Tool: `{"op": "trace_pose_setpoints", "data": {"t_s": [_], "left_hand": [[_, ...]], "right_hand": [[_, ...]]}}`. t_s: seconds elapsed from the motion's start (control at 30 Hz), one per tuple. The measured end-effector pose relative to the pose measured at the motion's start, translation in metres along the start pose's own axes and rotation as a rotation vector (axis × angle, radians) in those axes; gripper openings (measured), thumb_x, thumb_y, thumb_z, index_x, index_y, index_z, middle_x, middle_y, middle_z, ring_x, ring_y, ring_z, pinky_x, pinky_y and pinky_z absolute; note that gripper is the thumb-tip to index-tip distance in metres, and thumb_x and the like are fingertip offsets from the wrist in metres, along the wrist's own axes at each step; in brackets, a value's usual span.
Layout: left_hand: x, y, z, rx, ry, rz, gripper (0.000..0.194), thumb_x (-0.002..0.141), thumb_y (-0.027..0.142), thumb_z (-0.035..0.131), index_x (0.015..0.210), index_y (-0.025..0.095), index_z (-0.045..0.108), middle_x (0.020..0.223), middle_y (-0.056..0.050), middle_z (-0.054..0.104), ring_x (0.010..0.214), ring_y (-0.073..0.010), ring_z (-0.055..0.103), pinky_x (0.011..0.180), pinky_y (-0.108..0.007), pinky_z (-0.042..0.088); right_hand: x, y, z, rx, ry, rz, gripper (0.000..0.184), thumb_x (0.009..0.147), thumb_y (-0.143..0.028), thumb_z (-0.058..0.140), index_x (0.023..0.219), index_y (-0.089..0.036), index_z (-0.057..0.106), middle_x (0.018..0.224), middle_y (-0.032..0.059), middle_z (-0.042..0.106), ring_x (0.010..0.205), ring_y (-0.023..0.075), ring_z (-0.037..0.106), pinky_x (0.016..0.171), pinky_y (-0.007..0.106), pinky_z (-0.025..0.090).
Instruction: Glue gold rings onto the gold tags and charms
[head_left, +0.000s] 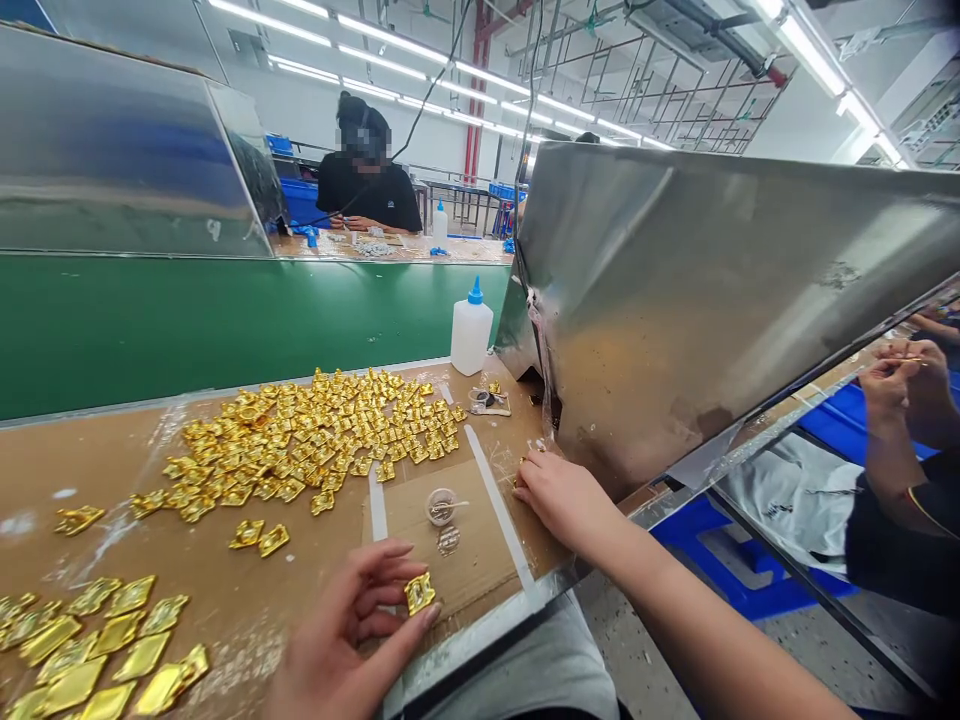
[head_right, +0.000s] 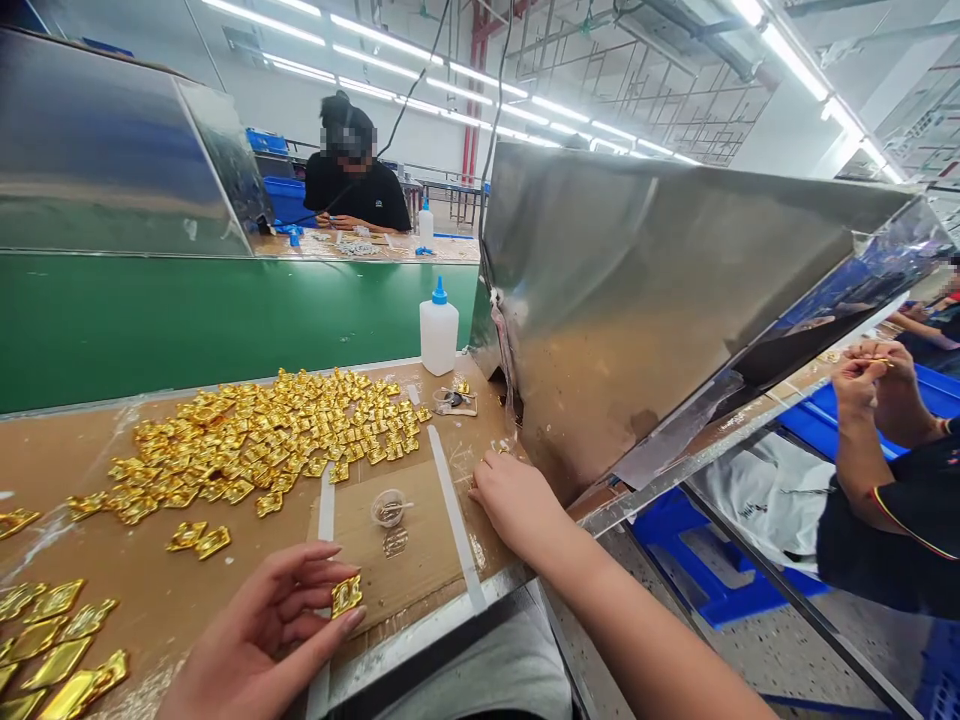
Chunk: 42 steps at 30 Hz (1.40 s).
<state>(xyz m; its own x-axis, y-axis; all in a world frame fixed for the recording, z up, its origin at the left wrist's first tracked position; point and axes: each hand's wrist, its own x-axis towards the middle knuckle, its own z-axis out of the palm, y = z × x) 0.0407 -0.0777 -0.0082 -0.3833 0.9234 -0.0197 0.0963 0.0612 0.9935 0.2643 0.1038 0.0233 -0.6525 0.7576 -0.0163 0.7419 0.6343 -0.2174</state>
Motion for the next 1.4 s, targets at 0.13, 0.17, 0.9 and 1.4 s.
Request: {"op": "trace_pose_setpoints", "data": {"t_s": [0.13, 0.17, 0.9, 1.4], "left_hand": [[-0.003, 0.019, 0.01, -0.052, 0.068, 0.019, 0.038, 0.076, 0.032, 0.082, 0.112, 0.027, 0.068, 0.096, -0.002, 0.079, 0.081, -0.0209, 0.076, 0.069, -0.028, 0.065], [-0.003, 0.024, 0.012, -0.055, 0.067, 0.029, 0.038, 0.076, 0.031, 0.082, 0.112, 0.028, 0.069, 0.095, -0.001, 0.079, 0.081, -0.0209, 0.076, 0.068, -0.028, 0.065], [0.002, 0.057, 0.019, -0.005, -0.088, 0.076, 0.046, 0.083, 0.029, 0.08, 0.126, 0.032, 0.064, 0.105, -0.002, 0.075, 0.095, -0.0234, 0.075, 0.074, -0.03, 0.064], [0.007, 0.074, 0.015, -0.214, -0.153, -0.048, 0.052, 0.068, 0.02, 0.086, 0.117, 0.027, 0.069, 0.089, -0.002, 0.078, 0.07, -0.0183, 0.074, 0.056, -0.023, 0.061]], "right_hand": [[-0.007, -0.013, -0.005, 0.571, 0.066, 0.031, 0.016, 0.104, -0.026, 0.057, 0.091, -0.018, 0.06, 0.083, 0.0004, 0.058, 0.075, 0.0143, 0.054, 0.069, 0.025, 0.044], [-0.013, -0.021, -0.007, 0.905, 0.072, 0.074, 0.02, 0.105, -0.032, 0.057, 0.091, -0.018, 0.058, 0.076, -0.0028, 0.05, 0.067, 0.0116, 0.046, 0.061, 0.022, 0.039], [-0.058, -0.117, 0.001, 2.583, -0.256, 0.606, 0.04, 0.07, -0.026, 0.098, 0.09, -0.012, 0.067, 0.069, -0.0086, 0.055, 0.045, -0.0031, 0.028, 0.04, 0.01, 0.021], [-0.063, -0.114, 0.008, 2.536, -0.303, 0.401, 0.03, 0.084, -0.034, 0.088, 0.099, -0.018, 0.068, 0.072, -0.0093, 0.051, 0.047, -0.0014, 0.022, 0.043, 0.01, 0.021]]}}
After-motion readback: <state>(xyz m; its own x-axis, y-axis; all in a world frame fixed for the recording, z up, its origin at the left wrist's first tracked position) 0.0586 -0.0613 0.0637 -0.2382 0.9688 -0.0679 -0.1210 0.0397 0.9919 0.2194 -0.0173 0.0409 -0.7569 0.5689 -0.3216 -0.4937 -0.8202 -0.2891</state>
